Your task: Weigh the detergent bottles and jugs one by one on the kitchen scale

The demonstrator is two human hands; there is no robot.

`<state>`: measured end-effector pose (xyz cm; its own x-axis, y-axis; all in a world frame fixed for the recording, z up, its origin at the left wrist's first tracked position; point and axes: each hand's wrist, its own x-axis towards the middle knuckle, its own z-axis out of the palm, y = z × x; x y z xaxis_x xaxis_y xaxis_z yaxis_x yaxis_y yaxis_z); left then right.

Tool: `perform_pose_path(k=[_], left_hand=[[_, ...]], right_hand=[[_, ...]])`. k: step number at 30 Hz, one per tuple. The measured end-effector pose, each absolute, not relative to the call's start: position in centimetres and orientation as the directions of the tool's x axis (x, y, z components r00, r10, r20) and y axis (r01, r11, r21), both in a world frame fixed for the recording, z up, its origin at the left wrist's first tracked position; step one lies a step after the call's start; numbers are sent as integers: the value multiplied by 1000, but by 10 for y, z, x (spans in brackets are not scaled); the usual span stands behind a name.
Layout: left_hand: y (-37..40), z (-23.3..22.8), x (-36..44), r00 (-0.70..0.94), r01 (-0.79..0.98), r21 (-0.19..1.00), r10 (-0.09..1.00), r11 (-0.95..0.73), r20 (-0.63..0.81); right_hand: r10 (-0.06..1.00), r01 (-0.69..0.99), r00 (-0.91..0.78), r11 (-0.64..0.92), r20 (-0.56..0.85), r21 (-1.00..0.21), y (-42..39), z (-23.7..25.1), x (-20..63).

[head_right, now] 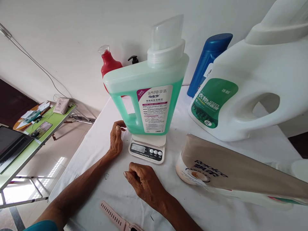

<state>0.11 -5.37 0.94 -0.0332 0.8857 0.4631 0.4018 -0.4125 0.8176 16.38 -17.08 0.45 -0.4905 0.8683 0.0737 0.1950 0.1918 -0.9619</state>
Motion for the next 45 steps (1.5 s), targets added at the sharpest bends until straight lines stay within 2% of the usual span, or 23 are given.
perform_pose_path(k=[9, 15, 17, 22, 29, 32, 37, 45], left_hand=[[-51, 23, 6, -57, 339, 857, 901, -388, 430], [-41, 92, 25, 42, 231, 819, 846, -525, 531], [-37, 116, 33, 57, 177, 839, 856, -515, 514], [-23, 143, 52, -9, -9, 918, 919, -395, 395], [-3, 142, 66, -230, -246, 899, 923, -362, 309], [7, 153, 56, -319, -230, 889, 894, -396, 315], [37, 173, 25, -447, -88, 859, 790, -505, 419], [104, 149, -8, -562, -25, 875, 731, -484, 388]], right_hand=[[864, 199, -500, 185, 63, -962, -171, 0, 164], [865, 230, -500, 189, 51, -955, -169, -4, 163], [865, 232, -500, 179, 41, -956, -168, -6, 162], [861, 226, -508, 168, 31, -960, -167, -9, 162], [867, 215, -497, 172, 44, -961, -168, -8, 163], [868, 203, -493, 182, 60, -962, -169, -9, 163], [871, 207, -481, 227, 103, -952, -168, -9, 162], [877, 175, -468, 216, 112, -960, -166, -9, 162]])
